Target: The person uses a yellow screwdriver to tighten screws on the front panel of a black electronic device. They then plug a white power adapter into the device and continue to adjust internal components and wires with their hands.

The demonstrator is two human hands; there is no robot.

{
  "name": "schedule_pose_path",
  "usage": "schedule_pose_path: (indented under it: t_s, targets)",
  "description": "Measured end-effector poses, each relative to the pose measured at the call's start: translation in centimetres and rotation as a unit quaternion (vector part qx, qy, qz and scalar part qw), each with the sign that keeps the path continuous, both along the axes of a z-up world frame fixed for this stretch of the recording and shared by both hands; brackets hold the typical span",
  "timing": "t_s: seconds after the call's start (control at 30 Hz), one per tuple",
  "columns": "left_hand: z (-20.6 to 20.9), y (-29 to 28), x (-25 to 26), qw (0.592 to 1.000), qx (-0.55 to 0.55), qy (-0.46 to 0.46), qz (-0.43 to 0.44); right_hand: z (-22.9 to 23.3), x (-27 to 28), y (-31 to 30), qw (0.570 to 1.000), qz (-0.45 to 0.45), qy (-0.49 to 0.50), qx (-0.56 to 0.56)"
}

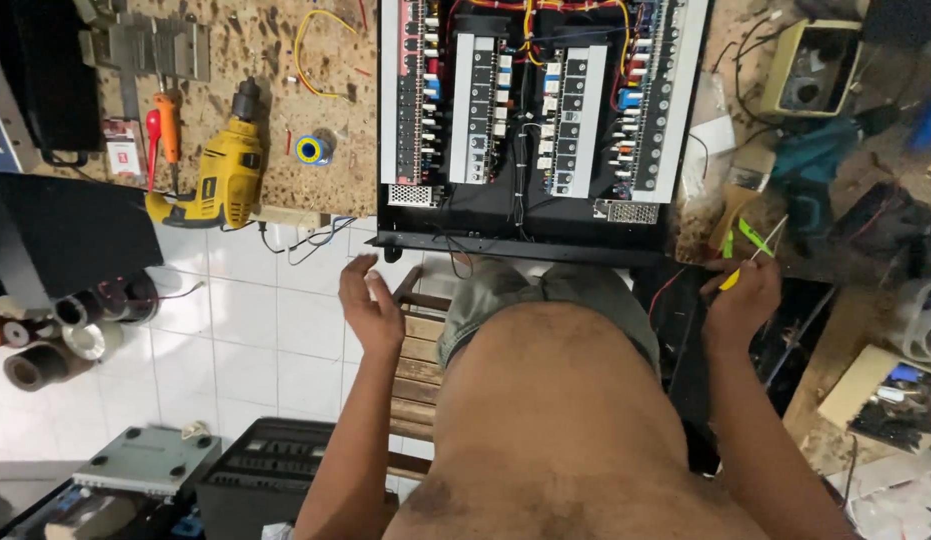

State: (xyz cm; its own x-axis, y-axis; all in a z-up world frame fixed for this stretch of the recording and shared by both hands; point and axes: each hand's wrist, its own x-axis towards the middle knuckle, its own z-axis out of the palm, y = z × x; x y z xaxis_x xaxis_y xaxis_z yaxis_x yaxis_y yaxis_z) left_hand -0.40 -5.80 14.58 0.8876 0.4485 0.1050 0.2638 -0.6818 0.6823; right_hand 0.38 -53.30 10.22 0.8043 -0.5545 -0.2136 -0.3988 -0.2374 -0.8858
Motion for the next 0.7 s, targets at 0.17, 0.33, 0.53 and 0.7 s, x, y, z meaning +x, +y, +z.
schedule_pose_path:
  t_s: [0.17,0.33,0.53,0.7]
  targets:
    - [-1.0,-2.7,4.7,0.974,0.127,0.083,-0.17,0.4,2.1,-1.9,0.999,-0.039,0.03,-0.001]
    - [-4.9,-2.0,6.4,0.943,0.17,0.205,-0.201,1.8,1.7,-2.9,0.999,0.01,0.031,-0.027]
    - [-3.9,-2.9,6.8,0.928,0.173,0.261,-0.203,0.2,0.5,-3.5,0.993,-0.001,0.115,-0.015]
    - [-4.5,-2.7,6.8,0.922,0.184,0.279,-0.197,-3.7,-1.0,-3.9,0.994,0.025,0.097,-0.05]
